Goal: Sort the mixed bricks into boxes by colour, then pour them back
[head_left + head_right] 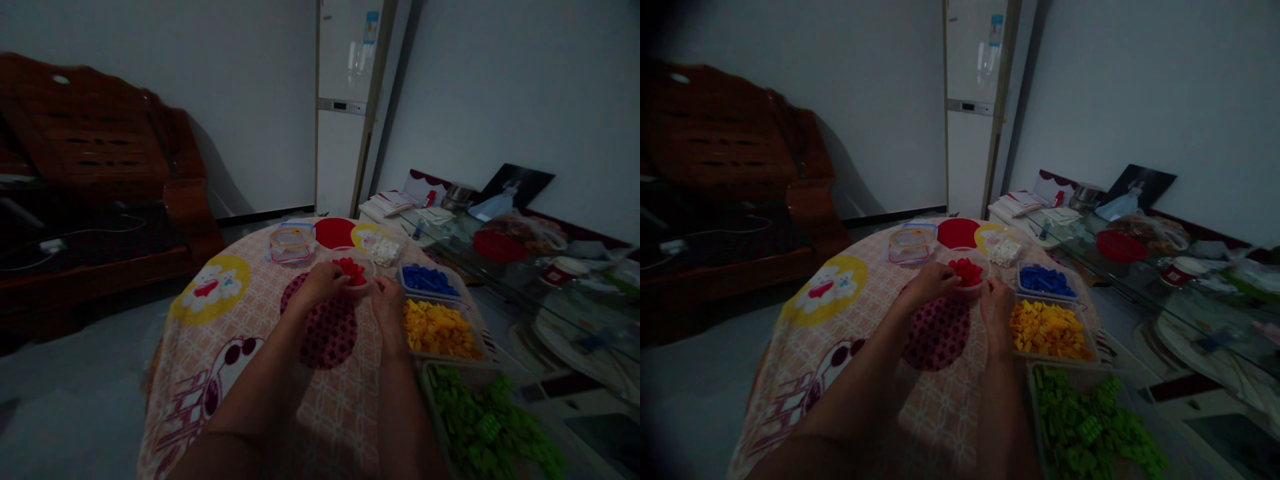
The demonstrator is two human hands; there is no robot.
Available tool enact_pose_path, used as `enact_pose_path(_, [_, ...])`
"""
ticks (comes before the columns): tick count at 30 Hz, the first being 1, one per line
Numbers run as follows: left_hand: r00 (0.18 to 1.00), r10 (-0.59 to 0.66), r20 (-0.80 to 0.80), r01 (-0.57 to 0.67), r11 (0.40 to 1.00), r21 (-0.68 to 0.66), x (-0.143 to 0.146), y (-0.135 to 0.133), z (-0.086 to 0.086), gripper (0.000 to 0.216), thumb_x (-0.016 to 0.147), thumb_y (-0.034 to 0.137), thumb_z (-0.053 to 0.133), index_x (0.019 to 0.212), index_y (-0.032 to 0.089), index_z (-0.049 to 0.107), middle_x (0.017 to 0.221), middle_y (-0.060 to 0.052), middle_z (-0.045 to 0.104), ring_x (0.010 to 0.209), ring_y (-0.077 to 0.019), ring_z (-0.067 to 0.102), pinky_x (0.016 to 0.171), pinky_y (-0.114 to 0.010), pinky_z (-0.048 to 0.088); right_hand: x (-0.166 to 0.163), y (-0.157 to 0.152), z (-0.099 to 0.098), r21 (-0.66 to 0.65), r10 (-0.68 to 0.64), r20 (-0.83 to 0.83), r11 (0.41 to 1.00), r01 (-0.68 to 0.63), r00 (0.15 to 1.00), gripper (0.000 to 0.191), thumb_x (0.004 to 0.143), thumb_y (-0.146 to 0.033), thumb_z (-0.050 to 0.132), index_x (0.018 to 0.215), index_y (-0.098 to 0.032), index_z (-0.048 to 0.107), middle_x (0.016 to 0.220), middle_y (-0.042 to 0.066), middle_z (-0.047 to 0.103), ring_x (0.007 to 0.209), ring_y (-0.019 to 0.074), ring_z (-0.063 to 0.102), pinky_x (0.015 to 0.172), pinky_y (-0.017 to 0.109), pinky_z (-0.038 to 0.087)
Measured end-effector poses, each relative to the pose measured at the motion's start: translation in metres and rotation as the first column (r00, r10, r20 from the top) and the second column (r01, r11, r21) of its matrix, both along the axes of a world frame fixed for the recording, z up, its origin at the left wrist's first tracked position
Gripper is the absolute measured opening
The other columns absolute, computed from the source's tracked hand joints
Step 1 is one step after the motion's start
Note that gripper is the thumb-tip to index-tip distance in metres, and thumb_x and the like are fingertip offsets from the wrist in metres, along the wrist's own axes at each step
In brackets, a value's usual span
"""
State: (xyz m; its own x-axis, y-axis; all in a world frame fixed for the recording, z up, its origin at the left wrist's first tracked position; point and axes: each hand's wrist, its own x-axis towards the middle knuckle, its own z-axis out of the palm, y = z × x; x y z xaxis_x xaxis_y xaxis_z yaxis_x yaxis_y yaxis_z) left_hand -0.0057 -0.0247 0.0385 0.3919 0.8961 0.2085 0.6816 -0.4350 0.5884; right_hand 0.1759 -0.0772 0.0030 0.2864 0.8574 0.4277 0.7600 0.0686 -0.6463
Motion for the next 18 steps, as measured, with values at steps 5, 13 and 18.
enact_pose_path(5, [0.997, -0.031, 0.064, 0.034, 0.998, -0.046, -0.009, -0.003, 0.018, 0.034, 0.086, 0.036, 0.058, 0.061, 0.016, 0.068, 0.052, -0.002, 0.058, 0.057, -0.0146, 0.052, 0.060, -0.026, 0.037, 0.004, 0.003, -0.002, 0.021, -0.046, -0.029, 0.999, 0.046, 0.999, 0.029, 0.087, -0.030, 0.049, 0.080, -0.017, 0.074, 0.080, 0.009, 0.074, 0.074, 0.0207, 0.063, 0.073, 0.029, 0.043])
enact_pose_path(13, [0.781, 0.606, 0.148, -0.619, 0.783, 0.064, -0.069, 0.066, -0.009, 0.037, 0.082, 0.019, 0.062, 0.118, 0.012, 0.068, 0.115, -0.015, 0.070, 0.106, -0.0257, 0.065, 0.097, -0.036, 0.047, 0.013, 0.008, -0.009, -0.008, -0.035, -0.061, 0.999, 0.034, 0.998, 0.028, 0.085, -0.030, 0.050, 0.081, -0.018, 0.075, 0.078, 0.008, 0.074, 0.074, 0.0220, 0.065, 0.072, 0.030, 0.045])
enact_pose_path(18, [0.676, 0.737, -0.003, -0.735, 0.674, 0.066, -0.102, 0.087, -0.028, 0.057, 0.083, 0.027, 0.066, 0.137, 0.010, 0.056, 0.134, -0.021, 0.059, 0.125, -0.0336, 0.056, 0.105, -0.042, 0.045, 0.017, 0.011, -0.018, -0.014, -0.002, -0.057, 1.000, 0.001, 0.998, 0.029, 0.086, -0.034, 0.051, 0.084, -0.018, 0.075, 0.079, 0.008, 0.075, 0.073, 0.0216, 0.065, 0.070, 0.030, 0.043])
